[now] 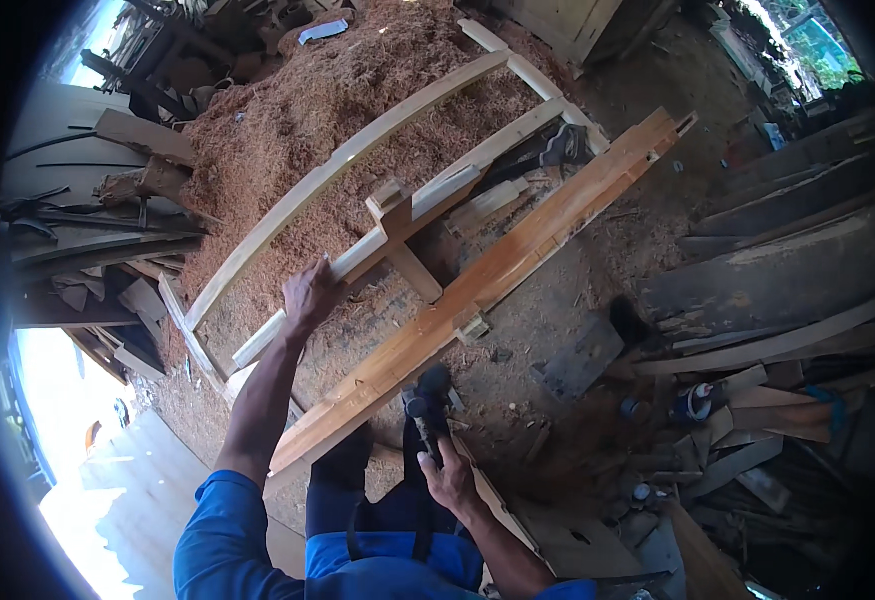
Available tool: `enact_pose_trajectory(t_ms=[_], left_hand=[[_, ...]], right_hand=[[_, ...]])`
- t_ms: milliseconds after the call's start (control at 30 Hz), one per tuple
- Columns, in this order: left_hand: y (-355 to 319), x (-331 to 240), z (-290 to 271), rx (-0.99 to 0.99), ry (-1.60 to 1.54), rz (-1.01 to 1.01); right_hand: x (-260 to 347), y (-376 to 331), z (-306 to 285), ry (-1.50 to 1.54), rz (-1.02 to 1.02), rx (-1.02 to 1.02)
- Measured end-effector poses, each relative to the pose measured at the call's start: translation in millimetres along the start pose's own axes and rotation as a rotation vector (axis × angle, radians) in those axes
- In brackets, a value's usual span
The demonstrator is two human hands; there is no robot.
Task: The person assembles a wood frame by hammering small wood blocks into joint slots on longer wooden beams. They pick up the blocks, align them with the pre-cut slots, and strike them with a hammer to secure the frame components together, then move to a table to use a ruler for alignment.
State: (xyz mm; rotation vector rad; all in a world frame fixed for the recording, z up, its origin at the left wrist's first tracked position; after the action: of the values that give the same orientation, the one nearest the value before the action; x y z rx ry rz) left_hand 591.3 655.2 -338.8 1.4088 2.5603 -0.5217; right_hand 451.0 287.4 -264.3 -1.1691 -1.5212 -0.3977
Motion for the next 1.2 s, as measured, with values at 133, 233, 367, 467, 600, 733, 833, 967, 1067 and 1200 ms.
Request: enact_pose_trajectory(t_ms=[133,233,367,467,600,733,833,967,1067,1200], left_hand=[[4.4,11.0,1.7,0.016,0.058,0.016],[0.2,18.7,-1.5,0.011,0.049,-0.033],[-6.0,38.5,-1.2,0.085,0.068,-0.168],[-3.6,38.6,-4.6,0.018,0.069,-0.08],[-3.9,33.4,-3.7,0.095,0.074,-0.1],[6.2,-24.4,-70.5,-0.289,-0.208,0.182],[24.3,-82.0,-101.7,-0.32,-0.536,0.225],[68.8,-89.1,-62.0,0.034,-1.17,0.222],[80.0,-88.6,-48.5,0.021,-1.248,0.213],[80.1,-96.8,-46.0,0.007,-1.253,0.273]], right_hand=[[-4.0,1.8,-9.7,0.013,-0.013,-0.034],[-22.4,-3.6,-5.6,-0.05,0.111,0.039],[-24.4,-7.5,-5.1,-0.091,0.11,-0.01],[-20.7,-6.5,4.0,-0.103,0.102,-0.04],[-40.7,-6.9,22.0,-0.018,0.207,-0.013],[24.9,46.3,2.6,0.15,0.204,0.004],[104.4,90.7,-37.3,-0.064,-0.185,-0.216],[214.7,131.9,-71.9,-0.364,-0.578,-0.484],[248.4,160.3,-70.5,-0.477,-0.706,-0.477],[246.8,199.5,-55.9,-0.536,-0.692,-0.182]])
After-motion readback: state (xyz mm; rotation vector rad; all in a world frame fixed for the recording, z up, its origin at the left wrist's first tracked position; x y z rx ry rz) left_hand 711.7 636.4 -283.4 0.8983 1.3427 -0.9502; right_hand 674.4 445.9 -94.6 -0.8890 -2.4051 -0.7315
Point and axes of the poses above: each hand's wrist, its own y-axis towards the middle knuckle, its own z-axis out of the palm, x = y × z, the point moved 9 cm from there along y, towards the middle knuckle, and after that the axes turned 6 degrees about -z, right-handed, at the moved point
